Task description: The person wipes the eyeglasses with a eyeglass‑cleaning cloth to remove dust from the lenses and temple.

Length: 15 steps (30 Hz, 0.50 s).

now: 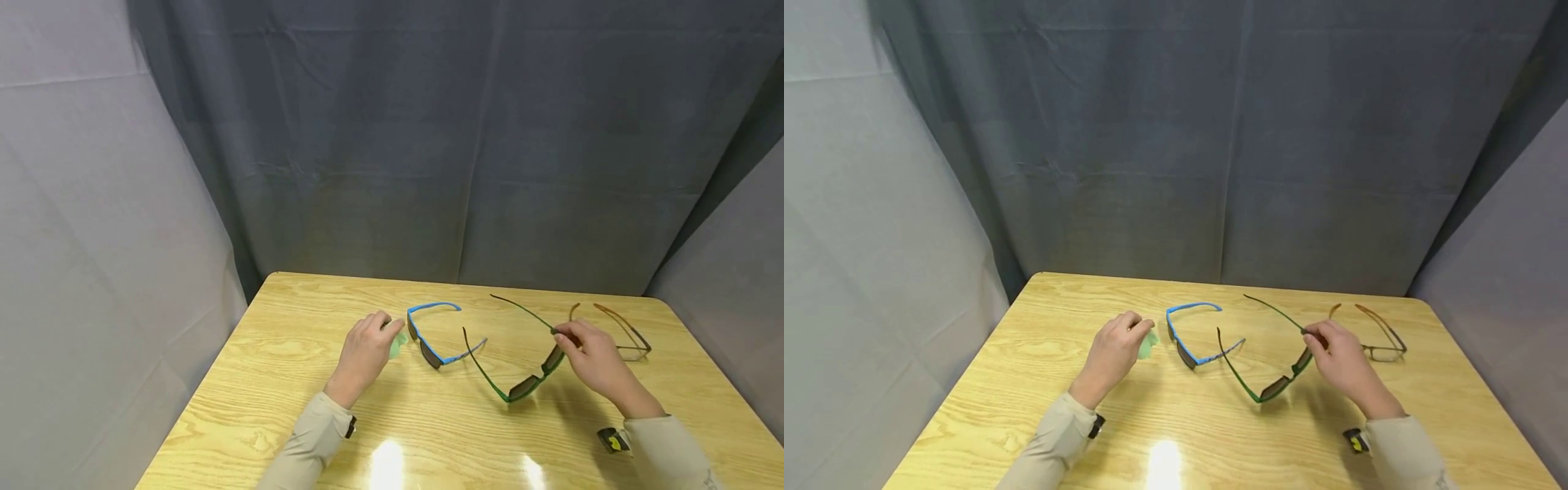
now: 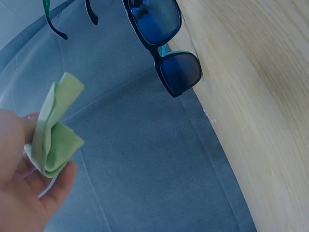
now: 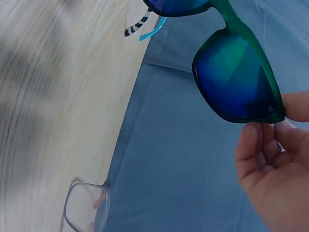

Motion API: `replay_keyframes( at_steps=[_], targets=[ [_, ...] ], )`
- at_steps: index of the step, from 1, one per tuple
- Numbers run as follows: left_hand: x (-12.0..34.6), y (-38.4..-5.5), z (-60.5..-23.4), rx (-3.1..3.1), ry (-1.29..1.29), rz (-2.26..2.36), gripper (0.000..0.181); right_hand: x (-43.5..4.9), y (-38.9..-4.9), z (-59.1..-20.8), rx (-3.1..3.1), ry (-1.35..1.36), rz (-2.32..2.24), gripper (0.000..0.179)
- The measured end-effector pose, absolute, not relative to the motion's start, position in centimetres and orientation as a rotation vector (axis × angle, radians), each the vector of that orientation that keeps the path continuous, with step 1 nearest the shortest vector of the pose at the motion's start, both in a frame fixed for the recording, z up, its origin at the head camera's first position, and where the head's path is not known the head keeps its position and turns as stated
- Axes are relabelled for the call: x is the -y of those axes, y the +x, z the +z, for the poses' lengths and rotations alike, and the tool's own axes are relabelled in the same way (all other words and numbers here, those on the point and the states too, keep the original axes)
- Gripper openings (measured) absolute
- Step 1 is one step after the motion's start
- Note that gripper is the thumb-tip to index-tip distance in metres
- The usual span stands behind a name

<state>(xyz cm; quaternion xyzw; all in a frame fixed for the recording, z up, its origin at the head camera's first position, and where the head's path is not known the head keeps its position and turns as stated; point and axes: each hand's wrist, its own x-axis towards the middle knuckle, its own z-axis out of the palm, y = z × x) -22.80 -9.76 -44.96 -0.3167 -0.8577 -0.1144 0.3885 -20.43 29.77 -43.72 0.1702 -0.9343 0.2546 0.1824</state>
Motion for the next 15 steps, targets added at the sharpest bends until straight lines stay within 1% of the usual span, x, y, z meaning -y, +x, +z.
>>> replay_keyframes(
  at_steps=[6, 15],
  targets=[
    [9.93, -22.71, -44.99, 2.207, -0.804, -0.297, 0.034, -30.36, -20.71, -43.78, 2.648, 0.358, 0.813, 0.030],
    [10.04, -22.49, -45.02, 2.255, -0.814, -0.357, 0.039, -30.88, -20.97, -44.00, 2.686, 0.151, 0.905, 0.039]
  ],
)
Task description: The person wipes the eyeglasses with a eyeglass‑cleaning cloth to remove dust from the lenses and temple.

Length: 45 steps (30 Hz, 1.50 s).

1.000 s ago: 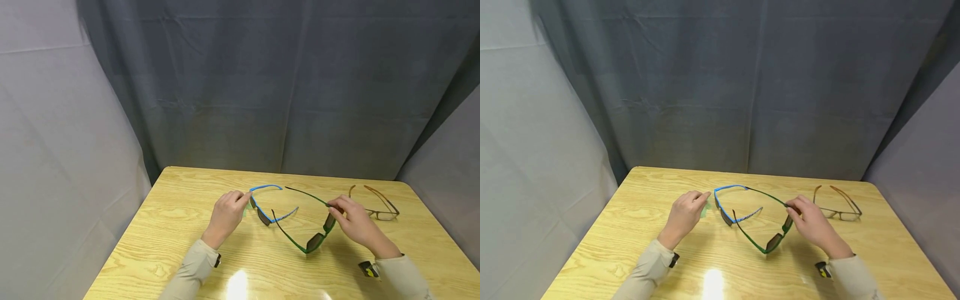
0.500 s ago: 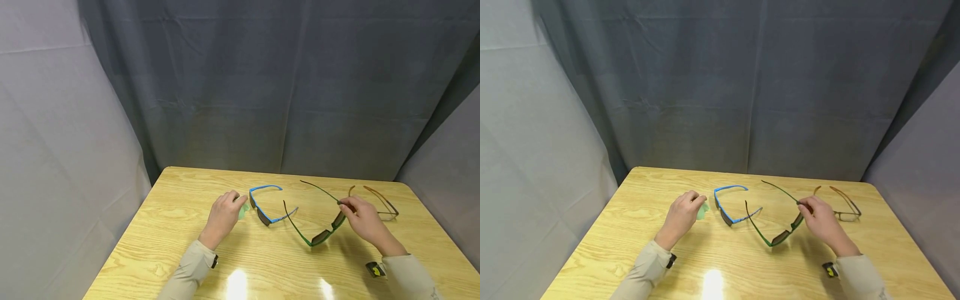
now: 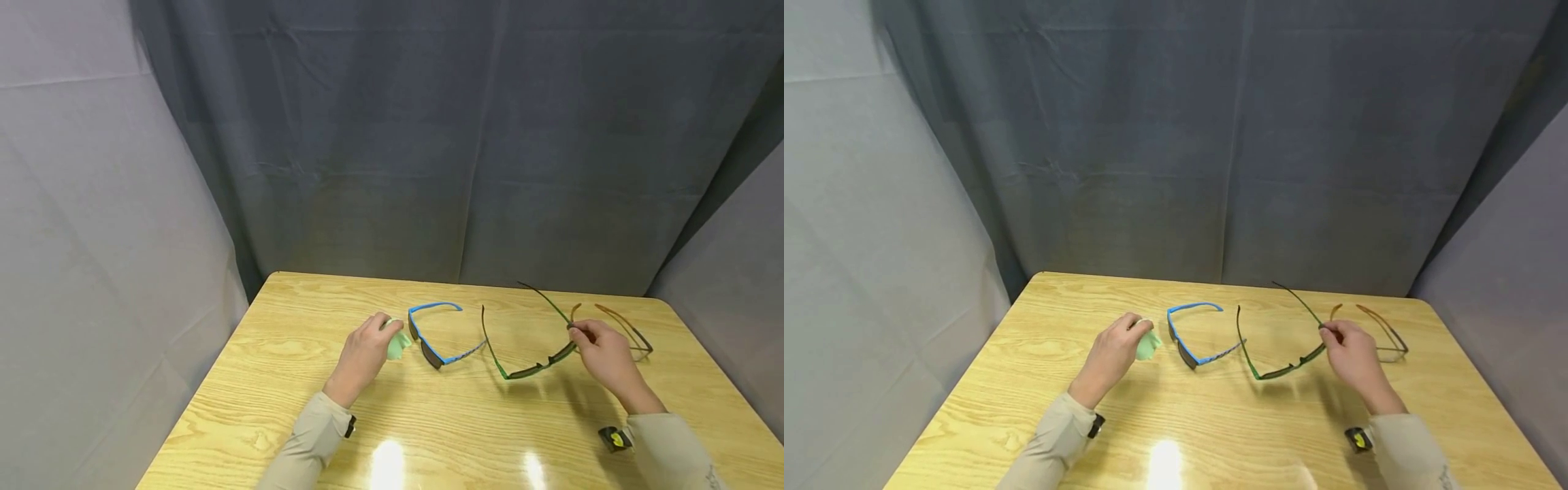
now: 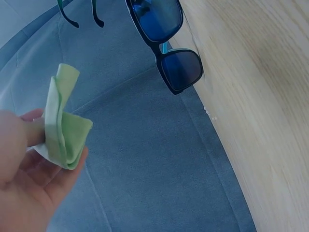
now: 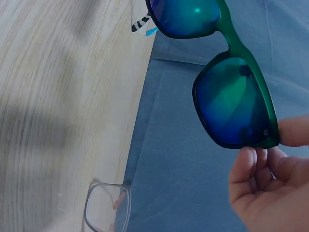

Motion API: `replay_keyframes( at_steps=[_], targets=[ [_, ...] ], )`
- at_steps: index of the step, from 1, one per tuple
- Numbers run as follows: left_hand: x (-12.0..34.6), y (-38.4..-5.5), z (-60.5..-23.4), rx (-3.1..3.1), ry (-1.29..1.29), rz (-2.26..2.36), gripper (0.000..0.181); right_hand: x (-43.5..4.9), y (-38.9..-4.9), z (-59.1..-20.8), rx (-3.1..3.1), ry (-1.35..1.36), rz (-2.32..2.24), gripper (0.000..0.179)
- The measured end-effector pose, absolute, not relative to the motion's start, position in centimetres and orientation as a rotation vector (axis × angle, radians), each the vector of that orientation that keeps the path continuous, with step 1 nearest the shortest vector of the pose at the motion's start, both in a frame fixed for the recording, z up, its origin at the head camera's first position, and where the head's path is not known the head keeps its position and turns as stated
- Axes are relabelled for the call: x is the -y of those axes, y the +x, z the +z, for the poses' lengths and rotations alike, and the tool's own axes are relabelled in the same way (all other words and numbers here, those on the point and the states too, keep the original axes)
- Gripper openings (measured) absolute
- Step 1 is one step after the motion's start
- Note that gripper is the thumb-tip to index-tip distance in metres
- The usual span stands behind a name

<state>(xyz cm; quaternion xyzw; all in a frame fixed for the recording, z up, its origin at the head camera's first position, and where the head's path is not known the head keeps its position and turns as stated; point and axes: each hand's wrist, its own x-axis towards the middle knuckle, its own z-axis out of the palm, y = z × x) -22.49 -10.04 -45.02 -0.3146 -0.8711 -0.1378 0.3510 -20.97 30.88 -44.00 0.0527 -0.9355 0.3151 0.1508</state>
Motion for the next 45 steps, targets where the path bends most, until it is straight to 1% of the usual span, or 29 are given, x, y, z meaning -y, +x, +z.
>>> replay_keyframes(
  at_steps=[4, 10, 17, 20, 26, 28, 34, 45],
  targets=[
    [9.9, -22.5, -45.0, 2.293, -0.817, -0.378, 0.043, -31.0, -21.0, -44.0, 2.701, 0.097, 0.915, 0.041],
    [9.8, -22.5, -44.9, 2.332, -0.824, -0.367, 0.038, -31.2, -21.2, -44.3, 2.722, 0.023, 0.928, 0.041],
    [9.9, -22.4, -44.8, 2.269, -0.841, -0.413, 0.038, -31.8, -21.6, -44.5, 2.757, -0.069, 0.932, 0.046],
    [9.9, -22.5, -44.8, 2.259, -0.830, -0.422, 0.034, -31.8, -21.6, -44.5, 2.767, -0.082, 0.935, 0.046],
    [9.9, -22.7, -44.9, 2.260, -0.791, -0.444, 0.014, -31.9, -22.1, -44.8, 2.771, -0.097, 0.918, 0.045],
    [10.0, -22.8, -45.0, 2.254, -0.771, -0.426, 0.010, -31.9, -22.4, -45.0, 2.776, -0.098, 0.903, 0.045],
    [10.3, -23.0, -45.0, 2.218, -0.741, -0.387, 0.012, -32.4, -23.0, -45.4, 2.823, -0.096, 0.887, 0.047],
    [10.8, -22.8, -45.3, 2.307, -0.653, -0.503, 0.012, -33.2, -24.5, -46.0, 2.906, -0.050, 0.869, 0.043]
  ],
)
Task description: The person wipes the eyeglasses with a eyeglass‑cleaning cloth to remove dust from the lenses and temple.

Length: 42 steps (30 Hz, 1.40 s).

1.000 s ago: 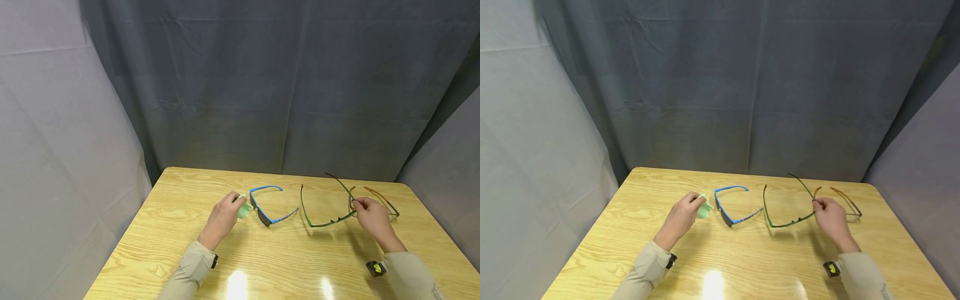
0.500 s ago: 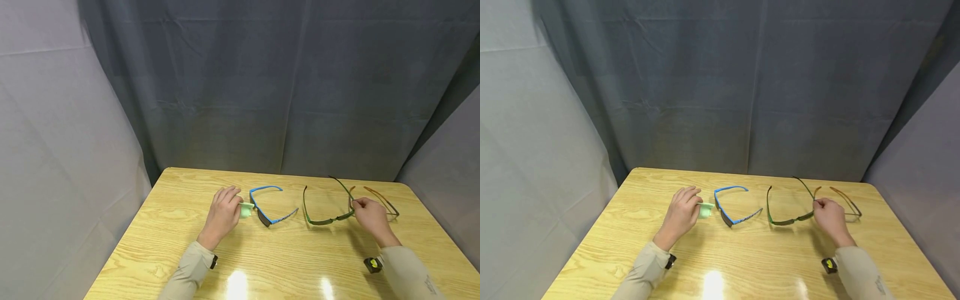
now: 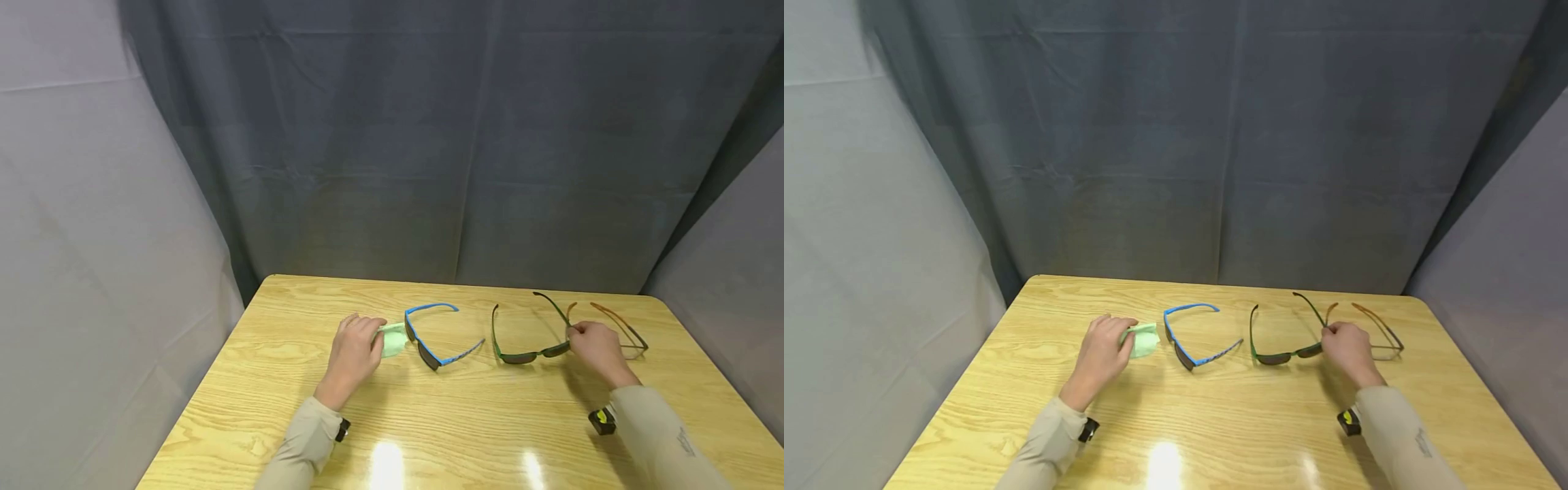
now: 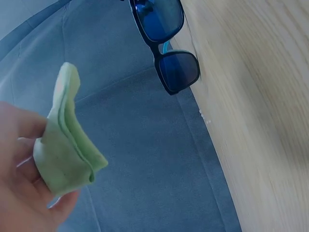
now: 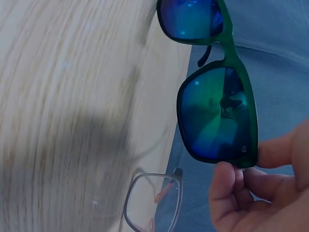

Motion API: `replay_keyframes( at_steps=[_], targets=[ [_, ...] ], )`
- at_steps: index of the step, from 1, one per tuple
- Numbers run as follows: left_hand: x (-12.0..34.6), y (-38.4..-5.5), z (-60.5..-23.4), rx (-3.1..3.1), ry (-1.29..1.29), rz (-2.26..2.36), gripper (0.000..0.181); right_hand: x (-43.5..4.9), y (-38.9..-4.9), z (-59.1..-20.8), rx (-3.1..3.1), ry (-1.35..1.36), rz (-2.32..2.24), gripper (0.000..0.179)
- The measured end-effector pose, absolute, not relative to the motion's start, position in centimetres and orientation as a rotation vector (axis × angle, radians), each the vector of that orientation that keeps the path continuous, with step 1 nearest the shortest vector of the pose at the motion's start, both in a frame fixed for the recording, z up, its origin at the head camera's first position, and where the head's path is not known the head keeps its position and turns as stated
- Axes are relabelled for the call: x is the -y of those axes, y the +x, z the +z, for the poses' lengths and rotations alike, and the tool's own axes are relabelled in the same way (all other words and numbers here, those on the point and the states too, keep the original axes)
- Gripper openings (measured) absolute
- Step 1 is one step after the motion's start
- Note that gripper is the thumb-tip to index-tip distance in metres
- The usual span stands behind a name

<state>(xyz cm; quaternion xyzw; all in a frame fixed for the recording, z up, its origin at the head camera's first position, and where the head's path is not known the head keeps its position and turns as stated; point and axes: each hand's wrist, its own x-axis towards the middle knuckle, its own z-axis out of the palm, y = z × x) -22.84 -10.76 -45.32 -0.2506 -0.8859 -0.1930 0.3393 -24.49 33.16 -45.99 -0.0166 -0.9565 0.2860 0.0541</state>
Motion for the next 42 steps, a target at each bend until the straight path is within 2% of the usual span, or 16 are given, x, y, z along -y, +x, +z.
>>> replay_keyframes(
  at_steps=[15, 42],
  targets=[
    [11.9, -22.2, -45.5, 2.504, -0.506, -0.661, 0.011, -33.4, -25.9, -47.0, 2.983, -0.053, 0.799, 0.028],
    [12.3, -22.1, -45.4, 2.632, -0.421, -0.834, 0.020, -32.6, -26.8, -47.9, 2.979, -0.183, 0.752, 0.025]
  ],
)
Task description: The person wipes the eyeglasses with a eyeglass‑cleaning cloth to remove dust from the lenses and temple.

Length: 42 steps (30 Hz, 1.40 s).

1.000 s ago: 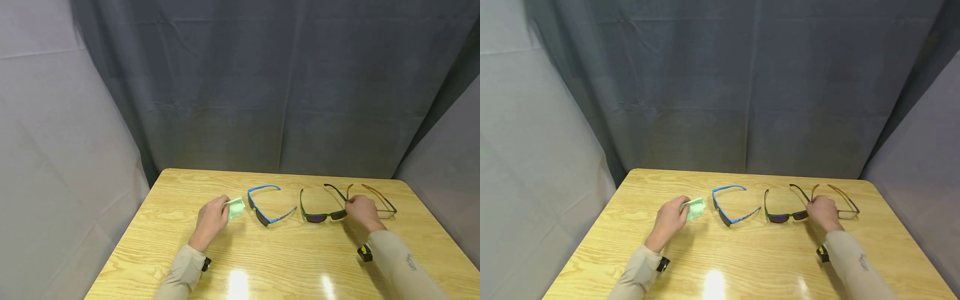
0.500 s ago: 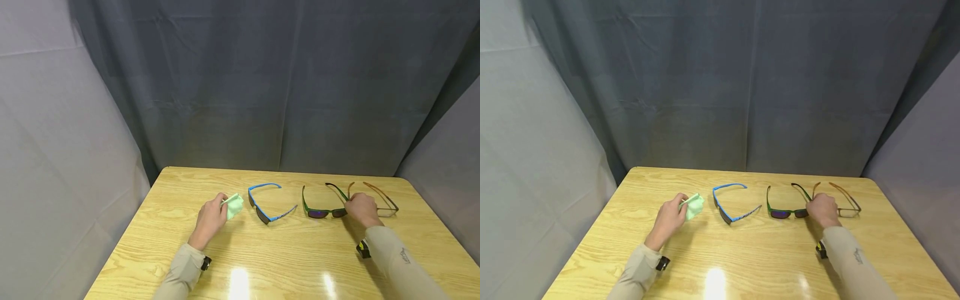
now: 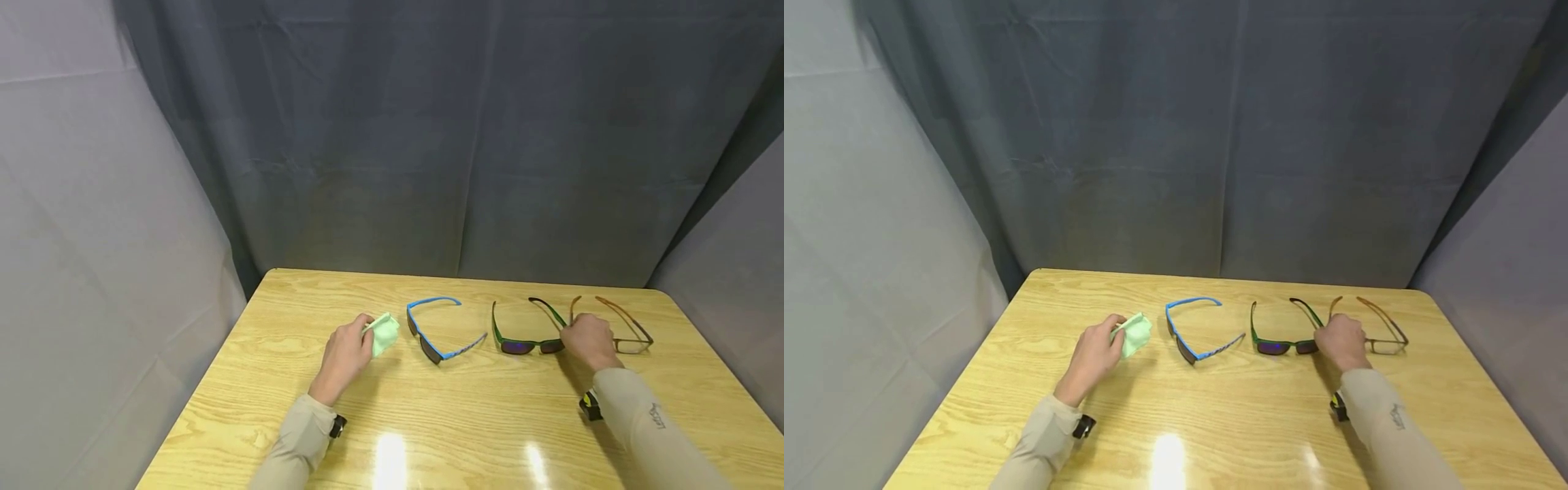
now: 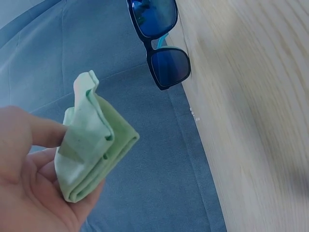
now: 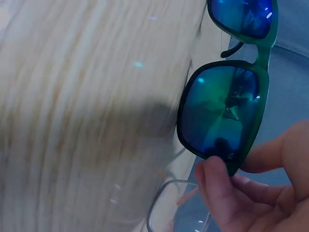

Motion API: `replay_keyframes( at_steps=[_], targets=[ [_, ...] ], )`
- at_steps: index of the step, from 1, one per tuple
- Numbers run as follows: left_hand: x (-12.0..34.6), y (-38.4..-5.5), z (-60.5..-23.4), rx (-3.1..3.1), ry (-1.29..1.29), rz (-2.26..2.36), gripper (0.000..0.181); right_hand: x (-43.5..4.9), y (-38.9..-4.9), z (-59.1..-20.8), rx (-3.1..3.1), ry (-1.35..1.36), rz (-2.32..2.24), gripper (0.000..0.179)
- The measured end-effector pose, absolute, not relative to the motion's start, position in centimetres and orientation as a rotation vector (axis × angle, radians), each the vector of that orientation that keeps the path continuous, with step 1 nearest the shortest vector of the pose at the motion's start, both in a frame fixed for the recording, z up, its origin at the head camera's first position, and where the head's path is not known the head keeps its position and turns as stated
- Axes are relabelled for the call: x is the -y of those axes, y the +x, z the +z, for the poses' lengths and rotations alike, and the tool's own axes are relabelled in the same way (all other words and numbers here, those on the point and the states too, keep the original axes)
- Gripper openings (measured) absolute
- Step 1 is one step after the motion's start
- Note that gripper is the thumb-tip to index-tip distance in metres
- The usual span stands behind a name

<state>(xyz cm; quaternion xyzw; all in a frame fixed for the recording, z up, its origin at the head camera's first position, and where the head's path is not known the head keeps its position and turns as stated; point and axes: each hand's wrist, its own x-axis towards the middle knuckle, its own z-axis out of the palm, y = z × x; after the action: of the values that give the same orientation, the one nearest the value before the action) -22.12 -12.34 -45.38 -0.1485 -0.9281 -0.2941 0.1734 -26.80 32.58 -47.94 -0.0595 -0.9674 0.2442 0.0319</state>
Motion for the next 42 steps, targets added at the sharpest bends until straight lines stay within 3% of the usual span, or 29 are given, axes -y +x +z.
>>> replay_keyframes(
  at_steps=[10, 24, 33, 42],
  targets=[
    [12.3, -22.2, -45.1, 2.657, -0.386, -0.808, 0.019, -30.4, -25.9, -46.3, 2.976, 0.021, 0.571, 0.035],
    [11.7, -22.0, -44.9, 2.673, -0.335, -0.820, 0.020, -20.4, -23.4, -45.6, 2.741, 0.693, 0.551, 0.004],
    [11.4, -22.1, -44.7, 2.699, -0.265, -0.853, 0.020, -17.0, -23.3, -46.6, 2.763, 0.971, 0.539, 0.015],
    [11.3, -22.4, -44.7, 2.702, -0.238, -0.883, 0.021, -15.2, -23.4, -47.5, 2.774, 1.047, 0.551, 0.015]
  ],
)
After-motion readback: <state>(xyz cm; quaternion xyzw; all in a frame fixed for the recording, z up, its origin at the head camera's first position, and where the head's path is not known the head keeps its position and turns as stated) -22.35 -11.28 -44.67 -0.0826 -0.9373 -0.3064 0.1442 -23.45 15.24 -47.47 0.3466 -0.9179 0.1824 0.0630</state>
